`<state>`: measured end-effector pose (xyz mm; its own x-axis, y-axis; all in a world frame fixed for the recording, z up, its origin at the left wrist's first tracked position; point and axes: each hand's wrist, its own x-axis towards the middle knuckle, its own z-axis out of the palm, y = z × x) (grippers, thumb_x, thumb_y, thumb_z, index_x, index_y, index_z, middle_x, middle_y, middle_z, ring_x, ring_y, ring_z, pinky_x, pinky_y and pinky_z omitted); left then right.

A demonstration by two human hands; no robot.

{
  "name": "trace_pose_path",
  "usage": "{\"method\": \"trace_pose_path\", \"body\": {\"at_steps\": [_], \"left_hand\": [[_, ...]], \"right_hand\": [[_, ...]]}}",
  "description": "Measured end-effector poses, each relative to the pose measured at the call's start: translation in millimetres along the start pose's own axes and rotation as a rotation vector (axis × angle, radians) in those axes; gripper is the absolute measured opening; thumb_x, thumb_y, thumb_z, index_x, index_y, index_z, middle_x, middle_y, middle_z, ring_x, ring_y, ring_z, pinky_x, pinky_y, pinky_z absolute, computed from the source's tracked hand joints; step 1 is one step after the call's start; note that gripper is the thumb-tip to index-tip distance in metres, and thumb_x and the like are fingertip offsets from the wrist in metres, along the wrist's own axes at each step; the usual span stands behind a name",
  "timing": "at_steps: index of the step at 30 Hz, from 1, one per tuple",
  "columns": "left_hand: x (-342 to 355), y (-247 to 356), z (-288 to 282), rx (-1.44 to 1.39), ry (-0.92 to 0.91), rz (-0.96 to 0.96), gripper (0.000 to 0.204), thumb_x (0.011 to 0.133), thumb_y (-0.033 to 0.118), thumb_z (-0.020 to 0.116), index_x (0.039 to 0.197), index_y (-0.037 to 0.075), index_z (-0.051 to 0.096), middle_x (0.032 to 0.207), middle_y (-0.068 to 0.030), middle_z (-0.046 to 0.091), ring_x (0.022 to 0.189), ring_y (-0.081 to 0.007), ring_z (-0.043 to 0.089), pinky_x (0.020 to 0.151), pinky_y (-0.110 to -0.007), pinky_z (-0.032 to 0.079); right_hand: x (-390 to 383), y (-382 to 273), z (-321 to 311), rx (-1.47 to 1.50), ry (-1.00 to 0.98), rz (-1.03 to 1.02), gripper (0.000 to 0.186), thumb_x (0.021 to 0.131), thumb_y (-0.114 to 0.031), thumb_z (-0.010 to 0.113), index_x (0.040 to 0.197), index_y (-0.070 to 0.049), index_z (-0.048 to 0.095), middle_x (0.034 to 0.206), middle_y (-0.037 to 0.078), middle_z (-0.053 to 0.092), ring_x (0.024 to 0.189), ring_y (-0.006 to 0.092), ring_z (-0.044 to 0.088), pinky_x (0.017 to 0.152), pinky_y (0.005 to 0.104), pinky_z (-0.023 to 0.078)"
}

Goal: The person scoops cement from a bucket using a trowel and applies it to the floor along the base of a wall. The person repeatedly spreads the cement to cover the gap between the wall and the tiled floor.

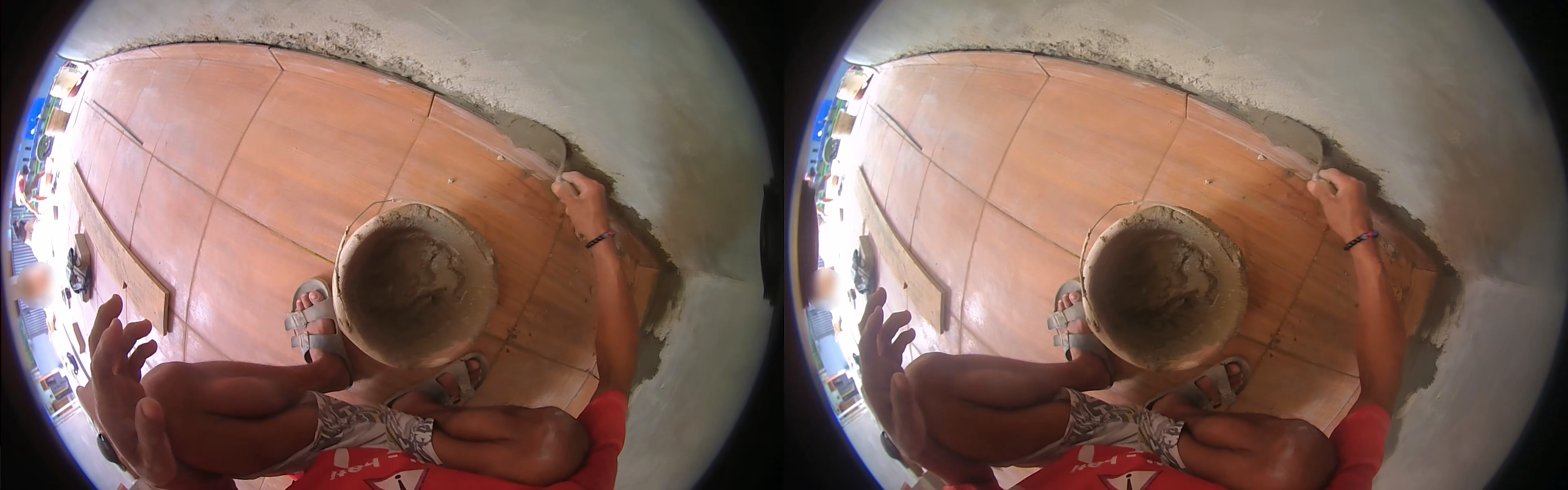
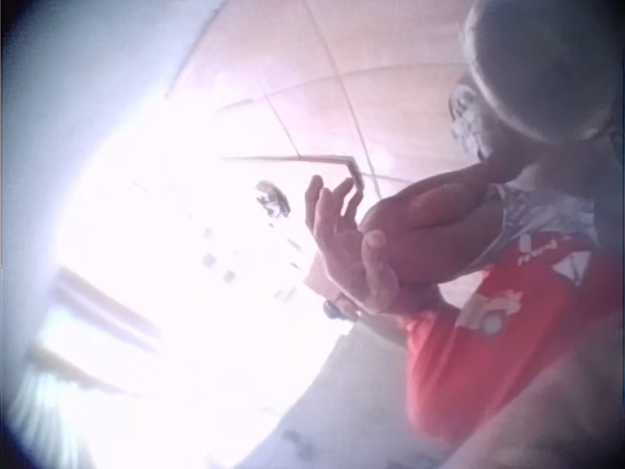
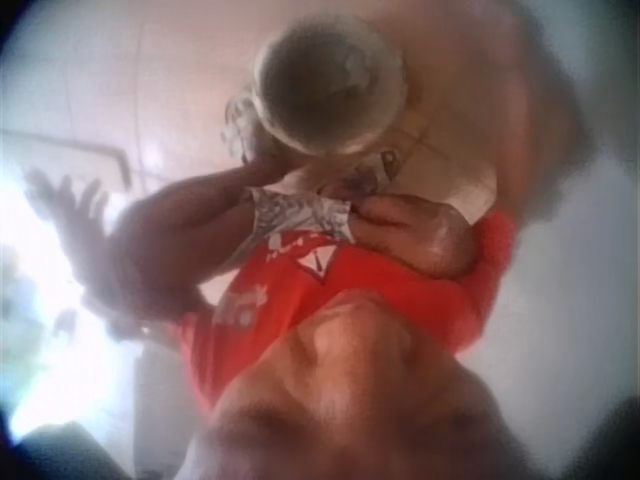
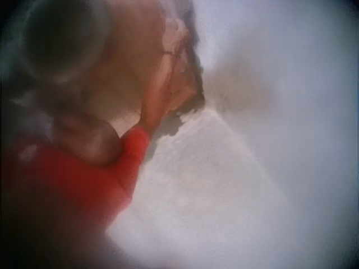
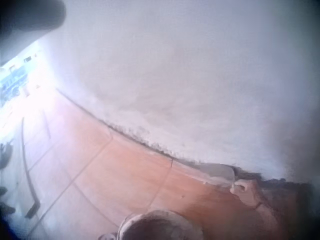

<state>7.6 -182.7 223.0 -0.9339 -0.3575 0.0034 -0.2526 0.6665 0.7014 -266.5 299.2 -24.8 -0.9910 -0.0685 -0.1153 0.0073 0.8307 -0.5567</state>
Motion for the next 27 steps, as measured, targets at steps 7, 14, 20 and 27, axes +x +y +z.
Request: {"method": "trace_pose_path", "body": {"at_steps": [7,14,20,27], "left_hand": [[-8.9,-10.8,-10.6,0.104,0.032,-0.048,0.074,0.092,0.043,0.049,0.146,-0.006,0.037,0.153,-0.0226,0.033,0.123,-0.0297,0.049,0.101,-0.041,0.039],[-1.0,-5.6,-2.1,0.066,0.018,0.008,0.072,0.092,0.043,0.047,0.145,-0.005,0.039,0.153,-0.023,0.034,0.125,-0.0303,0.049,0.101,-0.042,0.039],[7.1,10.5,14.3,-0.015,-0.029,0.046,0.072,0.09,0.045,0.048,0.143,-0.004,0.043,0.152,-0.0234,0.037,0.125,-0.0333,0.049,0.101,-0.042,0.039],[4.9,19.5,23.2,0.126,0.054,-0.011,0.073,0.09,0.045,0.048,0.143,-0.005,0.043,0.151,-0.0231,0.038,0.124,-0.0319,0.05,0.1,-0.042,0.04]], "right_hand": [[-22.5,-5.0,-34.2,-0.019,0.089,-0.083,0.029,0.085,-0.02,0.07,0.101,0.003,0.066,0.076,0.014,0.066,0.067,0.0172,0.058,0.066,0.0319,0.048],[-66.5,-6.7,-5.0,-0.097,0.122,-0.271,0.023,0.088,-0.021,0.068,0.096,0.0,0.063,0.08,0.016,0.066,0.073,0.0276,0.064,0.069,0.0383,0.05],[-38.3,23.9,40.3,-0.148,0.061,-0.08,0.022,0.087,-0.021,0.069,0.099,-0.003,0.066,0.079,0.015,0.065,0.069,0.026,0.063,0.067,0.0378,0.05],[-21.4,78.2,-24.9,0.099,0.026,0.015,0.025,0.084,-0.02,0.072,0.099,0.0,0.07,0.068,0.006,0.06,0.065,0.0133,0.056,0.063,0.0308,0.048]]}}
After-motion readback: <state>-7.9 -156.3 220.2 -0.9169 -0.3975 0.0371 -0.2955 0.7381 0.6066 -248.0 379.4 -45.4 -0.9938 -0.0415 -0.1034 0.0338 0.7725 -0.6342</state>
